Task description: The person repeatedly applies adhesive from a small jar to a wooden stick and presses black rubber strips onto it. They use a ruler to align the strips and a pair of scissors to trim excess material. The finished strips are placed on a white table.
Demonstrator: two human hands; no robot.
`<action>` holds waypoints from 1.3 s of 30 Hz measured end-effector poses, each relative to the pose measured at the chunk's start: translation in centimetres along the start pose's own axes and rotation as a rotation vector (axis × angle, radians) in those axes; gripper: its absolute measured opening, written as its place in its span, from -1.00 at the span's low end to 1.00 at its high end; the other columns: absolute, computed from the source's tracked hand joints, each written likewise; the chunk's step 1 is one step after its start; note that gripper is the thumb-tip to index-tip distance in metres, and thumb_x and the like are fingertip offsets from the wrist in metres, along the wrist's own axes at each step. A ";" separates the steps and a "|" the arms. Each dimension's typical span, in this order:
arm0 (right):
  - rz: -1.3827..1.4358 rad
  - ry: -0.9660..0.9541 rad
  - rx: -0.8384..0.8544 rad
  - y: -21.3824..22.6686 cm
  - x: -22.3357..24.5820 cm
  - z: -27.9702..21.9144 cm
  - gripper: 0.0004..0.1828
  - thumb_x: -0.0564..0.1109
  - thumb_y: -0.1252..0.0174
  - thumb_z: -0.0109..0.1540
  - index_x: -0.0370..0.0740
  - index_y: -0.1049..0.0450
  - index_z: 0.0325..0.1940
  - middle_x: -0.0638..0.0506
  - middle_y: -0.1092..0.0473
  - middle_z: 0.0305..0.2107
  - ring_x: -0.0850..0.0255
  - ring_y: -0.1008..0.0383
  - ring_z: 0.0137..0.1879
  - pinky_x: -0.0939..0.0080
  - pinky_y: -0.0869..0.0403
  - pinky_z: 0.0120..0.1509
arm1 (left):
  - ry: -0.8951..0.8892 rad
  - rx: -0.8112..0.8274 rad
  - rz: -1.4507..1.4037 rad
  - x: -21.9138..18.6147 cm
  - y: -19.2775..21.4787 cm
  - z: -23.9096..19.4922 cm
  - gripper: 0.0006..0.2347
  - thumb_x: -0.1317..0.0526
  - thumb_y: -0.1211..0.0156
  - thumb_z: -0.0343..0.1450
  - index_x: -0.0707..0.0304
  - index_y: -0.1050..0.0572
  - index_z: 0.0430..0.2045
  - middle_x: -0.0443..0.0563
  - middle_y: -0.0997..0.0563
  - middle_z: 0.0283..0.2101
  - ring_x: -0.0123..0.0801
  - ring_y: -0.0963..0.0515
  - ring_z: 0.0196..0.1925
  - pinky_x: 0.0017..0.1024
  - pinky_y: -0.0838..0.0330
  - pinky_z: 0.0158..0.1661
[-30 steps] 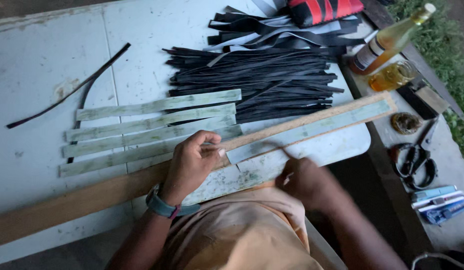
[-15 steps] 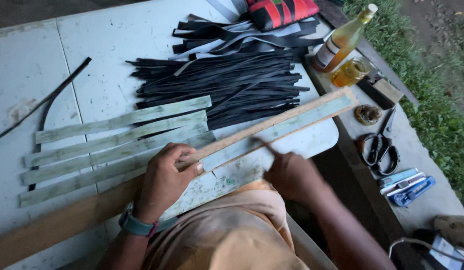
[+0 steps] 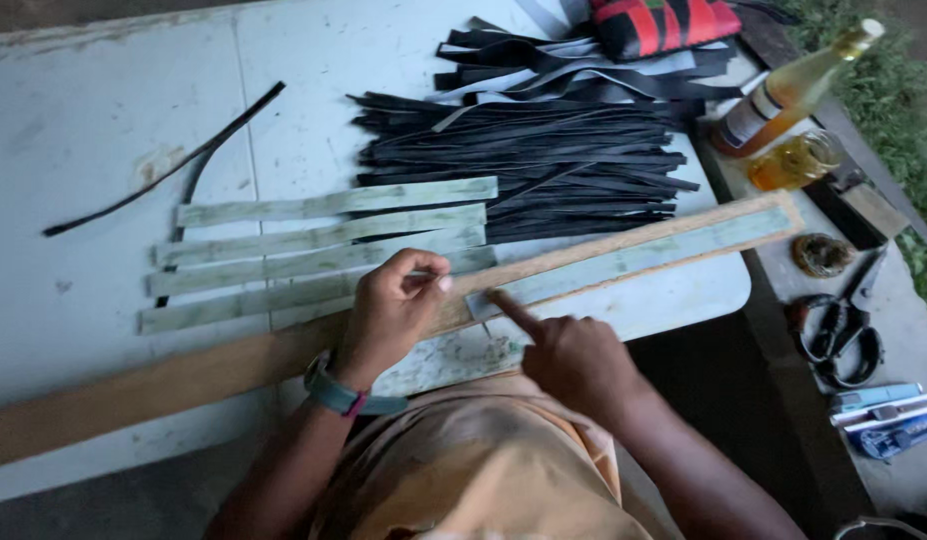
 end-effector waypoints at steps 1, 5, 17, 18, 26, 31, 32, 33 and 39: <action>0.019 0.052 -0.006 0.5 0.4 -0.2 -0.11 -0.09 -0.03 0.20 0.18 0.10 0.61 -0.10 -0.42 -0.74 -0.04 -0.45 -0.65 -0.10 -0.47 -0.51 | -0.014 0.002 0.022 -0.2 -0.3 0.0 -0.86 0.30 -0.26 0.46 0.40 -0.54 -0.18 -0.01 -0.69 -0.20 -0.51 -0.69 -0.16 -0.50 -0.61 -0.14; 0.007 0.071 -0.089 2.6 1.2 0.3 -0.10 -0.12 -0.03 0.17 0.15 0.05 0.60 -0.08 -0.41 -0.75 -0.03 -0.43 -0.66 -0.09 -0.44 -0.54 | -0.021 -0.012 0.022 -1.0 0.1 0.1 -0.84 0.31 -0.26 0.45 0.41 -0.55 -0.16 0.01 -0.68 -0.16 -0.48 -0.69 -0.13 -0.46 -0.63 -0.10; 0.126 -0.341 -0.131 4.9 -12.8 -4.1 -0.22 0.04 -0.08 0.18 0.33 -0.12 0.51 -0.08 -0.51 -0.63 -0.11 -0.53 -0.47 -0.14 -0.49 -0.37 | -0.183 0.084 0.462 -4.2 -2.3 -0.7 -0.76 0.25 -0.44 0.25 0.38 -0.61 -0.28 0.15 -0.61 -0.03 -0.03 -0.62 0.01 -0.25 -0.50 0.00; 0.174 -0.343 -0.150 5.4 -13.3 -4.1 -0.19 0.01 -0.09 0.15 0.31 -0.13 0.51 -0.06 -0.53 -0.62 -0.11 -0.55 -0.46 -0.15 -0.49 -0.35 | -0.162 0.095 0.462 -4.2 -2.3 -0.5 -0.76 0.25 -0.43 0.26 0.37 -0.61 -0.27 0.14 -0.60 -0.02 -0.04 -0.62 0.01 -0.25 -0.51 -0.02; 0.460 -0.146 -0.197 4.0 -10.3 -3.4 -0.27 -0.03 -0.20 0.10 0.19 -0.33 0.39 -0.04 -0.50 -0.57 0.00 -0.51 -0.47 0.01 -0.51 -0.32 | -0.275 0.022 0.684 -7.2 -5.6 -1.1 -0.57 0.06 -0.49 0.18 0.35 -0.61 -0.19 0.14 -0.59 -0.05 0.01 -0.58 -0.06 -0.11 -0.38 -0.03; 0.432 -0.492 -0.493 9.3 -22.0 -7.0 -0.62 -0.07 -0.35 0.08 -0.01 -0.62 0.00 -0.03 -0.52 -0.40 0.17 -0.53 -0.31 0.07 -0.51 -0.19 | -0.266 0.022 0.768 -7.0 -6.3 -0.7 -0.68 0.10 -0.48 0.20 0.20 -0.64 -0.26 0.06 -0.61 -0.05 -0.01 -0.57 -0.06 -0.09 -0.33 0.00; 0.372 -0.546 -0.656 11.8 -25.0 -8.3 -0.60 -0.06 -0.35 0.11 0.00 -0.60 0.05 -0.05 -0.51 -0.30 0.16 -0.52 -0.24 0.07 -0.49 -0.12 | -0.290 0.018 0.733 -7.2 -6.1 -1.0 -0.70 0.11 -0.47 0.21 0.20 -0.63 -0.26 0.06 -0.62 -0.07 -0.02 -0.59 -0.06 -0.11 -0.36 -0.01; 0.306 -0.598 -0.817 14.1 -27.7 -9.9 -0.59 -0.05 -0.34 0.15 0.01 -0.59 0.10 -0.06 -0.50 -0.21 0.15 -0.51 -0.17 0.07 -0.47 -0.06 | -0.314 0.014 0.699 -7.3 -5.9 -1.2 -0.72 0.13 -0.46 0.22 0.19 -0.63 -0.27 0.06 -0.63 -0.09 -0.04 -0.61 -0.07 -0.13 -0.39 -0.03; -0.135 -0.535 -0.656 14.9 -36.8 -4.5 -0.54 -0.01 -0.43 -0.05 0.09 -0.67 -0.05 -0.07 -0.39 0.05 -0.09 -0.32 0.17 -0.09 -0.33 0.23 | 0.381 0.103 0.409 -0.5 -3.7 -1.1 -0.61 0.19 -0.50 0.25 0.19 -0.53 -0.08 0.03 -0.69 -0.42 -0.34 -0.69 -0.45 -0.37 -0.53 -0.42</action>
Point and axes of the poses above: each hand's wrist, its own z-axis towards the middle knuckle, its own y-axis out of the back of the hand, x = y × z, the point moved 10 cm from there along z, towards the middle knuckle
